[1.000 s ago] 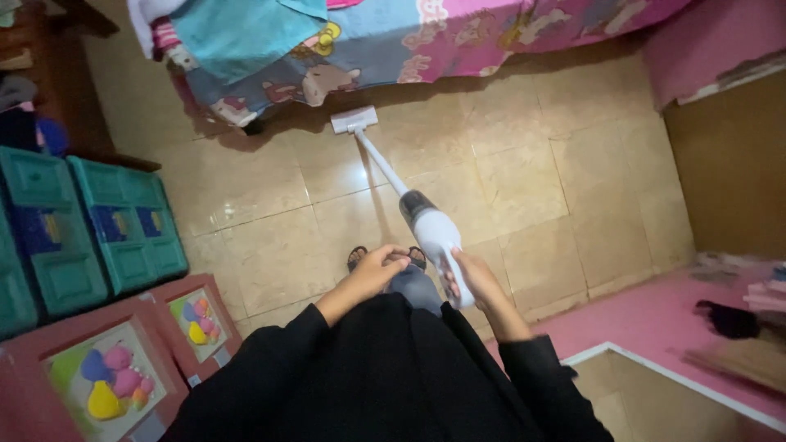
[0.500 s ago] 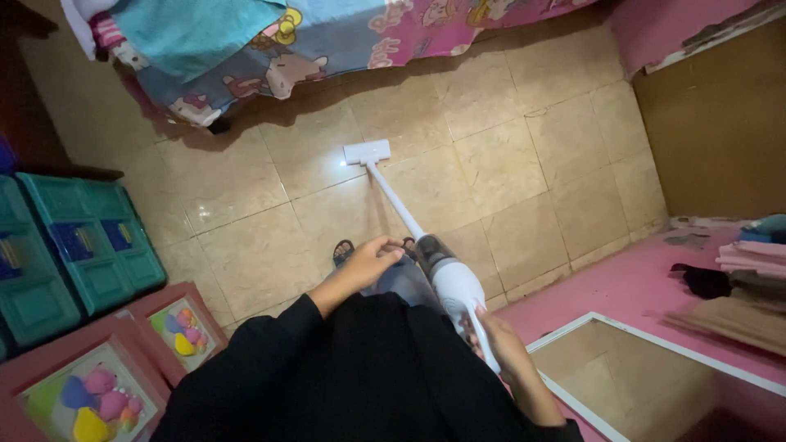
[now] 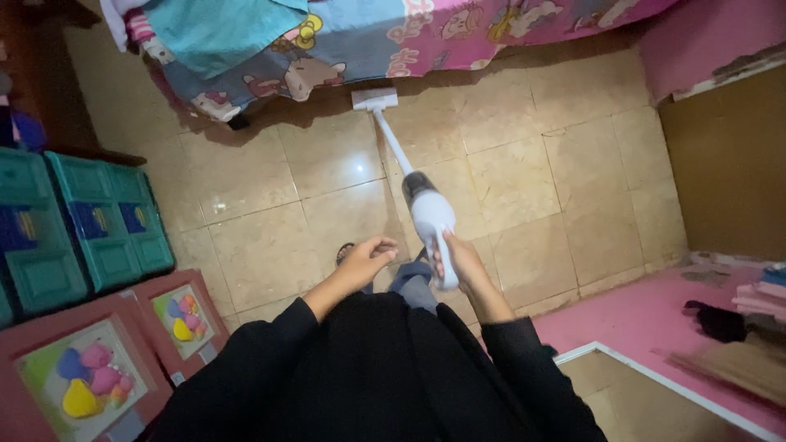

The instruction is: The person uses a handheld stick vacuum to clean the tiled floor of a bedroom. They move the vacuum back and forth in overlapping passes along the edges of a bed and storage drawers, covering the visible floor area.

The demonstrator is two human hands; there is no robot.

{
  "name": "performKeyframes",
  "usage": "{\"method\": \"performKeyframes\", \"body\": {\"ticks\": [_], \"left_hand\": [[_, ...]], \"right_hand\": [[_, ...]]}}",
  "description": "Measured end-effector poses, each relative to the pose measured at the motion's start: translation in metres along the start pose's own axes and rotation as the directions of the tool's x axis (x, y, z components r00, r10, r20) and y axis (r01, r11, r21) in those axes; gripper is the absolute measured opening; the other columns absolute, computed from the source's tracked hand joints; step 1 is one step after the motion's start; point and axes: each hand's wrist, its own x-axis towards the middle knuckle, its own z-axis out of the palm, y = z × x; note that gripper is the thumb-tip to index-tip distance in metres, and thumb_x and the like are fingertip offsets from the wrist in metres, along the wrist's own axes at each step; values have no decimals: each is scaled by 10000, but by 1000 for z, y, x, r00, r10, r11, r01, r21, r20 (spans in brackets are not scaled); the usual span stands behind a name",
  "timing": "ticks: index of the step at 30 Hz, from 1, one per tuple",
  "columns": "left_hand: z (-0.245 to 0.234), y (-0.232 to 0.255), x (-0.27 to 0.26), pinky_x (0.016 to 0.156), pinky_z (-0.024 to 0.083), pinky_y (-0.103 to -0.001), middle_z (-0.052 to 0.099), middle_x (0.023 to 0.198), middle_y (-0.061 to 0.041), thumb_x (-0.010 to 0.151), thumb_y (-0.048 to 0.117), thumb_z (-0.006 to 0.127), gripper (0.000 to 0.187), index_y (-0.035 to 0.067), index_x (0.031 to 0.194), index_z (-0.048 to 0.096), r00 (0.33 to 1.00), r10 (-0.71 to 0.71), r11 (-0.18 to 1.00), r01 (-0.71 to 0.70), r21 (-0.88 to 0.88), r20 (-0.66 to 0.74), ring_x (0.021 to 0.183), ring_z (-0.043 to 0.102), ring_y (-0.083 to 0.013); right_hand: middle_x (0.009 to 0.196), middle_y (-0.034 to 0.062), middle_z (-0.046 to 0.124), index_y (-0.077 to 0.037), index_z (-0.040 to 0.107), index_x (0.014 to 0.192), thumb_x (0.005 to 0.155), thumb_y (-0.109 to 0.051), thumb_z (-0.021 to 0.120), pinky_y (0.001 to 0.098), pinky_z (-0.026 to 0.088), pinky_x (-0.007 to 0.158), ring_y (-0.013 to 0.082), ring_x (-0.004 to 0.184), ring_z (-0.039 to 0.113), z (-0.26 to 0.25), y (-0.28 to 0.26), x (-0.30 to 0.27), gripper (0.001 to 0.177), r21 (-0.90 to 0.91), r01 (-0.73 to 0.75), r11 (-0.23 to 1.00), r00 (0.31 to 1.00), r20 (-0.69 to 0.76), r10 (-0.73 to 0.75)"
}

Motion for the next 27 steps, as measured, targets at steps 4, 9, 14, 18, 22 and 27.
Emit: {"method": "performKeyframes", "body": {"ticks": [4,9,14,18,22,27], "left_hand": [[32,5,10,964,502,-437,651,1255,-201,918,272,607,447,48,1305,603,999,-9,999,7,-44,-43,1172,617,-335],[78,1,35,949,505,-434,656,1249,-171,924,302,617,433,79,1295,620,999,-9,999,8,-34,-35,1157,623,-326],[122,30,46,964,494,-440,656,1254,-183,929,272,598,427,55,1296,616,1000,-21,999,21,-37,-7,1166,623,-329],[154,48,57,958,494,-438,673,1227,-184,920,252,589,409,50,1273,627,1000,9,1000,-9,-10,11,1150,627,-344],[181,36,82,924,519,-417,682,1216,-134,924,314,613,409,103,1273,637,1000,-7,1000,7,12,19,1126,642,-306],[199,43,90,883,500,-273,704,1170,2,886,311,589,349,166,1194,669,1000,-7,999,9,45,-29,1002,640,-122]], "right_hand": [[620,104,563,8,561,936,995,-350,503,331,481,300,187,384,564,-2,-29,27,368,6,27,1000,999,23,-27],[657,115,577,31,569,944,986,-372,501,329,496,330,183,419,576,-31,-48,40,411,-50,11,999,998,60,-8],[639,116,548,39,569,940,1001,-370,506,344,479,311,211,403,566,-95,-26,39,418,-52,-43,998,996,77,46],[612,99,550,36,571,938,1011,-374,496,333,465,301,207,370,563,-152,-6,10,423,-121,-99,988,989,100,111],[597,139,577,38,563,948,974,-405,564,355,443,281,244,365,568,-214,45,-5,445,-62,-123,990,987,91,129],[594,126,574,-38,522,821,953,-443,542,329,395,299,209,351,478,-265,49,-53,428,-77,-297,952,955,-11,297]]}}
